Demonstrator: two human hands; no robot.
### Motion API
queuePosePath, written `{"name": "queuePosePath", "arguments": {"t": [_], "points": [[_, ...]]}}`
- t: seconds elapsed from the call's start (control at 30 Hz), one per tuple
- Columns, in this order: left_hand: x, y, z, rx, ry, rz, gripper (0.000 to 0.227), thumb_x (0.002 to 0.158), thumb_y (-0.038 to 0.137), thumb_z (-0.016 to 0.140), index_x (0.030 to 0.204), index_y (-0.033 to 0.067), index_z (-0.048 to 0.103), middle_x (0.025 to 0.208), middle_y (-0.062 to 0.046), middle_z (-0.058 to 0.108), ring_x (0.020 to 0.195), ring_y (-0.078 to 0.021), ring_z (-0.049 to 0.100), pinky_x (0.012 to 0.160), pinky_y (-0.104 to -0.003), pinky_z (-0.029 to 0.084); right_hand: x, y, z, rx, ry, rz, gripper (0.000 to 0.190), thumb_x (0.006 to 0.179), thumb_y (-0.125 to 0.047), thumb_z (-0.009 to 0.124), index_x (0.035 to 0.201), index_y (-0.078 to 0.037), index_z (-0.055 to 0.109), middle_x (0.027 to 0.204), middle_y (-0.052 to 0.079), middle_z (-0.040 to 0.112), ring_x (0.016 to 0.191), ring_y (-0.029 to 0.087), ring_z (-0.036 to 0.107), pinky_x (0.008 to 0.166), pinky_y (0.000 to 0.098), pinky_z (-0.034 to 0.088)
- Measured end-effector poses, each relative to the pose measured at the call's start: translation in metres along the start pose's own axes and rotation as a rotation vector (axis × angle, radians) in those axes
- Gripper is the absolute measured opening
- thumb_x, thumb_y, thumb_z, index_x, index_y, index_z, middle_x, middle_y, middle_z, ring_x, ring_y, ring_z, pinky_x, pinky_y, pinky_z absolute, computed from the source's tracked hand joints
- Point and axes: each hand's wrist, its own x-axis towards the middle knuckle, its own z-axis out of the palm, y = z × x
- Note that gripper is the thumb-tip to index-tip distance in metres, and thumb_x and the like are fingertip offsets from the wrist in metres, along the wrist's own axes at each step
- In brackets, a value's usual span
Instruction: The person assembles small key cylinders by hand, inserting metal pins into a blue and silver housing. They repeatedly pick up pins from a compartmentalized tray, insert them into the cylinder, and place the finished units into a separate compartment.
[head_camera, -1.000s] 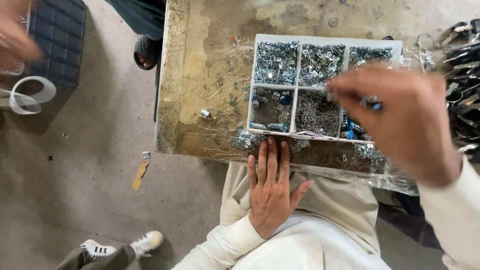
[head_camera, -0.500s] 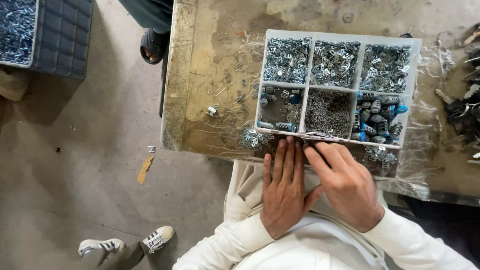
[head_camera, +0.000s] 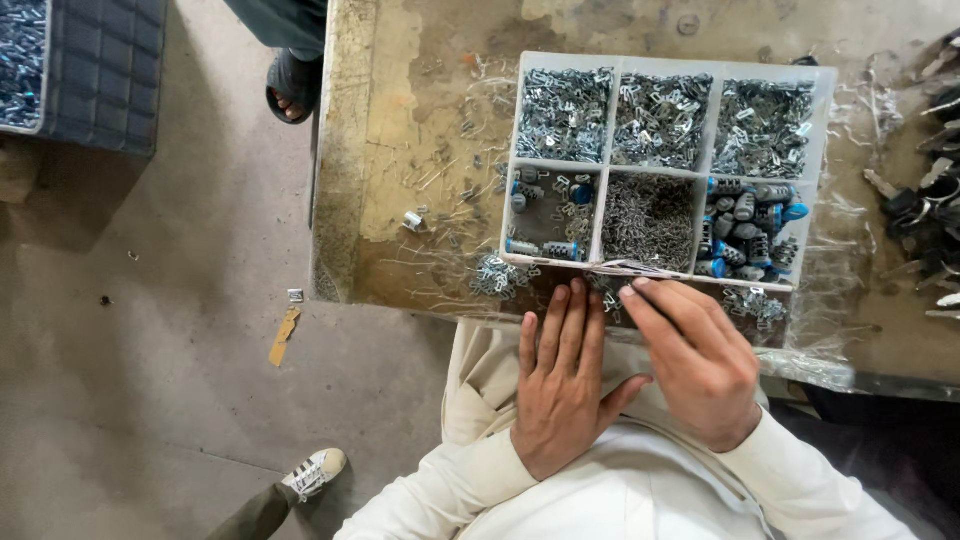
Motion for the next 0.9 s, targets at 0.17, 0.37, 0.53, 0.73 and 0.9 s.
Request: {"name": "queuePosePath", "arguments": {"t": [0.17, 0.37, 0.53, 0.73, 0.9], "points": [[-0.003, -0.004, -0.004, -0.037, -0.014, 0.007, 0.088, 0.101, 0.057, 0.06, 0.157, -0.0058, 0.037, 0.166, -0.023, 0.034, 0.158, -0.0339, 0.025, 0.129, -0.053, 0.01, -0.014, -0.01, -0.003, 0.029, 0.078, 0.297, 0.032, 0.09, 0.001, 0.079, 0.12, -0.005, 0.073, 0.12, 0.012, 0.071, 0.107, 0.026, 0.072, 0.092, 0.0354, 0.058], [-0.009, -0.003, -0.004, -0.008, -0.01, 0.056, 0.077, 0.103, 0.053, 0.061, 0.158, 0.0022, 0.043, 0.166, -0.021, 0.034, 0.159, -0.0326, 0.024, 0.129, -0.053, 0.009, -0.016, -0.012, 0.007, 0.016, 0.069, 0.285, 0.034, 0.086, 0.002, 0.079, 0.119, -0.001, 0.072, 0.117, 0.015, 0.07, 0.104, 0.029, 0.07, 0.088, 0.037, 0.057], [-0.01, -0.004, -0.008, 0.037, 0.022, 0.105, 0.068, 0.104, 0.052, 0.061, 0.157, 0.0114, 0.049, 0.166, -0.02, 0.035, 0.158, -0.0308, 0.025, 0.13, -0.052, 0.01, -0.009, -0.006, 0.011, 0.041, 0.095, 0.24, 0.029, 0.087, 0.004, 0.08, 0.114, -0.001, 0.073, 0.111, 0.012, 0.071, 0.098, 0.028, 0.069, 0.087, 0.0371, 0.056], [-0.004, -0.003, -0.006, -0.009, -0.026, 0.054, 0.069, 0.102, 0.049, 0.061, 0.158, 0.0122, 0.047, 0.166, -0.022, 0.033, 0.158, -0.0339, 0.026, 0.129, -0.054, 0.011, -0.01, -0.012, 0.006, 0.051, 0.094, 0.226, 0.029, 0.088, 0.005, 0.078, 0.115, -0.001, 0.072, 0.116, 0.013, 0.071, 0.103, 0.028, 0.07, 0.09, 0.0362, 0.057], [-0.004, -0.005, -0.008, 0.009, -0.012, 0.063, 0.072, 0.103, 0.053, 0.059, 0.159, 0.0109, 0.044, 0.166, -0.022, 0.032, 0.157, -0.036, 0.025, 0.128, -0.055, 0.011, -0.019, -0.005, -0.001, 0.083, 0.126, 0.249, 0.027, 0.09, 0.004, 0.078, 0.116, -0.003, 0.073, 0.118, 0.012, 0.071, 0.106, 0.027, 0.072, 0.091, 0.0362, 0.059]]}}
